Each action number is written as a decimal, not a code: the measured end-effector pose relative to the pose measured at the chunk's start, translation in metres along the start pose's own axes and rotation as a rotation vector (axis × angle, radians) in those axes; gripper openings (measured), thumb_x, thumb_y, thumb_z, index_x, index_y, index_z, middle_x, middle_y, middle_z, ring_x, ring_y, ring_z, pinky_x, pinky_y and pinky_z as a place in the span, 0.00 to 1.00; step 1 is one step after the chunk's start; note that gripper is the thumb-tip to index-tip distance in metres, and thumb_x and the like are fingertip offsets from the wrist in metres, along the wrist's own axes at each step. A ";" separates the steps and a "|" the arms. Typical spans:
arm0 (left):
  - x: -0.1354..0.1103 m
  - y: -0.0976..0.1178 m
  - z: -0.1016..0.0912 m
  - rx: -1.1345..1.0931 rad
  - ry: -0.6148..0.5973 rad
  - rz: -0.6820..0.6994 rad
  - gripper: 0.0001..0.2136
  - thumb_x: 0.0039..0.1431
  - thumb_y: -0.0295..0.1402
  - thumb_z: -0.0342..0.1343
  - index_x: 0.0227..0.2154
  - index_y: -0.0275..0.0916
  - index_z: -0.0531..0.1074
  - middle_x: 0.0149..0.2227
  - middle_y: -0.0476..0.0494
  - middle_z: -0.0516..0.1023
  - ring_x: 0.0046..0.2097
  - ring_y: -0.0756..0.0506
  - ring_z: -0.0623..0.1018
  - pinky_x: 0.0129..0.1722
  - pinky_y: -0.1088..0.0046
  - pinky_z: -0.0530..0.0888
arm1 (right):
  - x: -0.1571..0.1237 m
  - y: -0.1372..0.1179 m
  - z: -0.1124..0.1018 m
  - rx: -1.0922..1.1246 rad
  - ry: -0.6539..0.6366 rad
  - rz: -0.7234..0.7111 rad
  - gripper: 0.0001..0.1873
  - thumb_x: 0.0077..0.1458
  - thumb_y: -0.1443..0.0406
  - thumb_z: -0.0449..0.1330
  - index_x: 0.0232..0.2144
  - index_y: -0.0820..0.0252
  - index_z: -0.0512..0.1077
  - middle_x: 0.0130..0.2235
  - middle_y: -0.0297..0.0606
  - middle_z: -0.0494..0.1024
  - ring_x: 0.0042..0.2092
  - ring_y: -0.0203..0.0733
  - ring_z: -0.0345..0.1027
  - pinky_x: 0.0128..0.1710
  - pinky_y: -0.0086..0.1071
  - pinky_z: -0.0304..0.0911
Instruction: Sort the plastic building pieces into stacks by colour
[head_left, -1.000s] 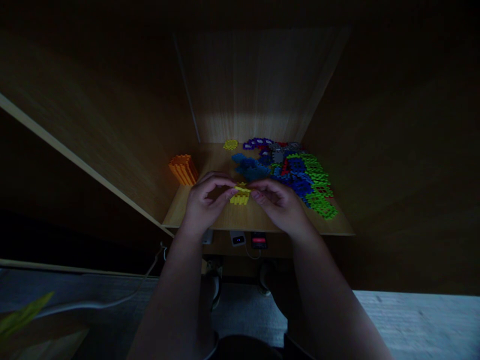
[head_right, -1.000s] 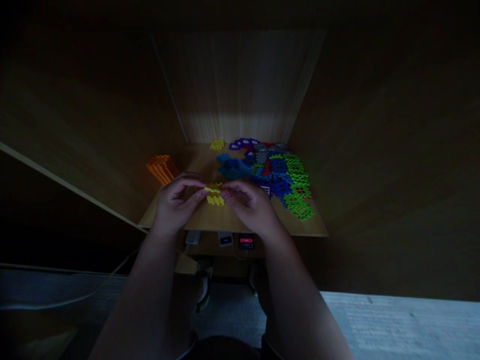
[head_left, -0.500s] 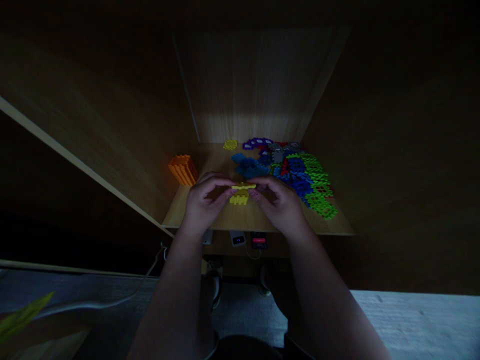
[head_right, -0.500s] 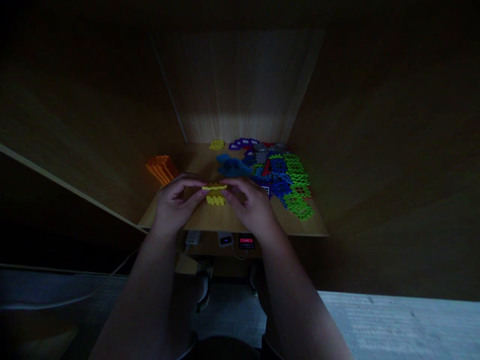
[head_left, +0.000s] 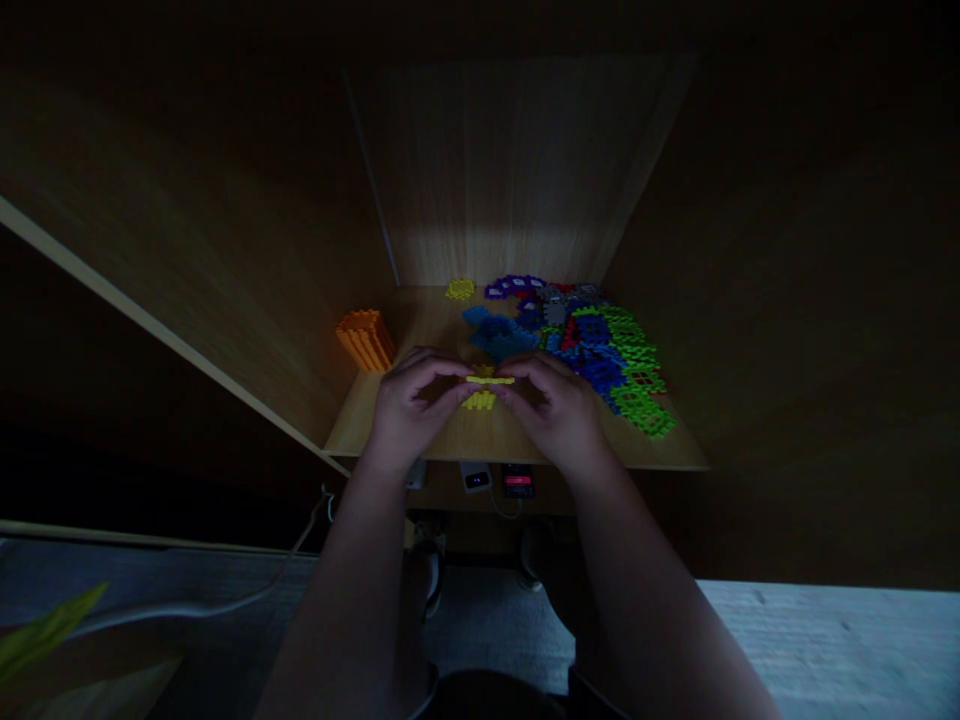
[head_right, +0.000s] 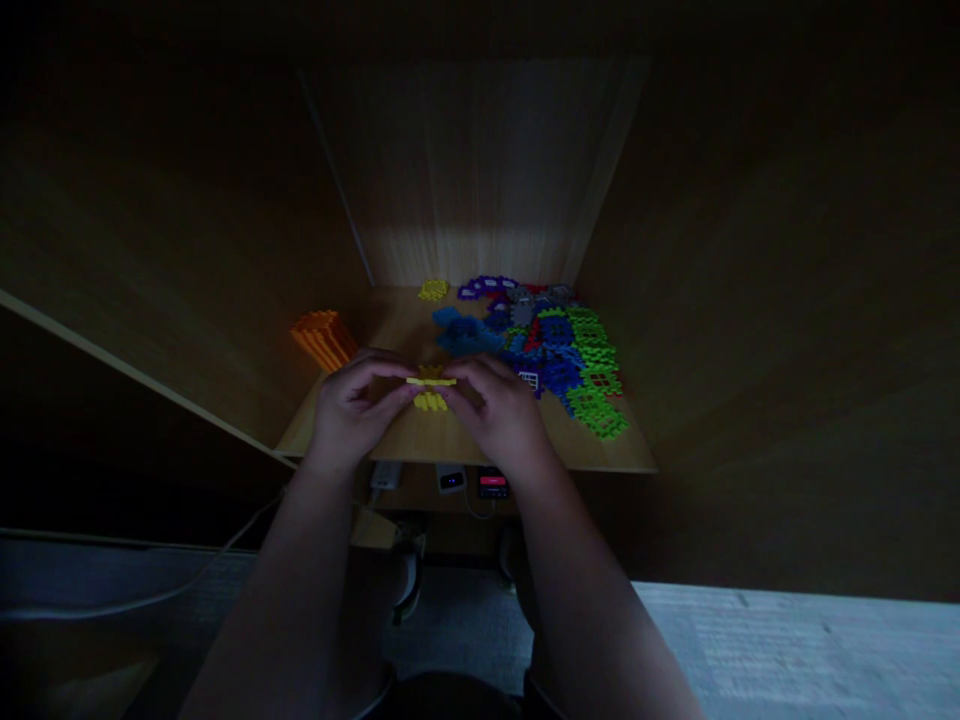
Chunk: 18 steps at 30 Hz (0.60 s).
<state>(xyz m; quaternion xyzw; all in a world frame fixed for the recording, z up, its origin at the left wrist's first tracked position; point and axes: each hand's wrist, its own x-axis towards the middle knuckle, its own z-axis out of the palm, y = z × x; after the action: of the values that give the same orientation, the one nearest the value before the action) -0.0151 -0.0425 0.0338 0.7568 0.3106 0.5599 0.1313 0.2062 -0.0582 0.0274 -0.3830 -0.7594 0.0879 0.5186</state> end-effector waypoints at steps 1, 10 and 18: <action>0.000 0.001 0.000 0.016 0.003 0.008 0.07 0.63 0.38 0.71 0.38 0.42 0.82 0.38 0.43 0.85 0.41 0.44 0.83 0.42 0.66 0.78 | -0.001 0.000 0.000 -0.021 0.005 0.000 0.03 0.68 0.60 0.67 0.41 0.50 0.79 0.42 0.38 0.85 0.44 0.47 0.80 0.47 0.41 0.75; -0.002 -0.002 0.002 0.077 0.032 0.095 0.06 0.61 0.34 0.73 0.37 0.41 0.82 0.33 0.46 0.83 0.36 0.46 0.80 0.37 0.69 0.75 | -0.004 -0.003 0.004 -0.165 0.048 -0.034 0.07 0.70 0.58 0.66 0.38 0.52 0.78 0.37 0.39 0.85 0.40 0.46 0.79 0.43 0.39 0.73; -0.002 0.000 0.004 0.033 0.025 0.133 0.05 0.63 0.30 0.71 0.33 0.41 0.80 0.34 0.46 0.84 0.35 0.48 0.81 0.36 0.70 0.76 | -0.006 -0.004 0.004 -0.197 0.070 -0.016 0.10 0.70 0.57 0.66 0.36 0.52 0.77 0.35 0.39 0.84 0.39 0.46 0.79 0.42 0.39 0.72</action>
<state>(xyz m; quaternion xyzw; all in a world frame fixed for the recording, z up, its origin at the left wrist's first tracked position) -0.0116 -0.0436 0.0306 0.7709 0.2705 0.5714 0.0774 0.2016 -0.0637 0.0233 -0.4288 -0.7490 -0.0048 0.5051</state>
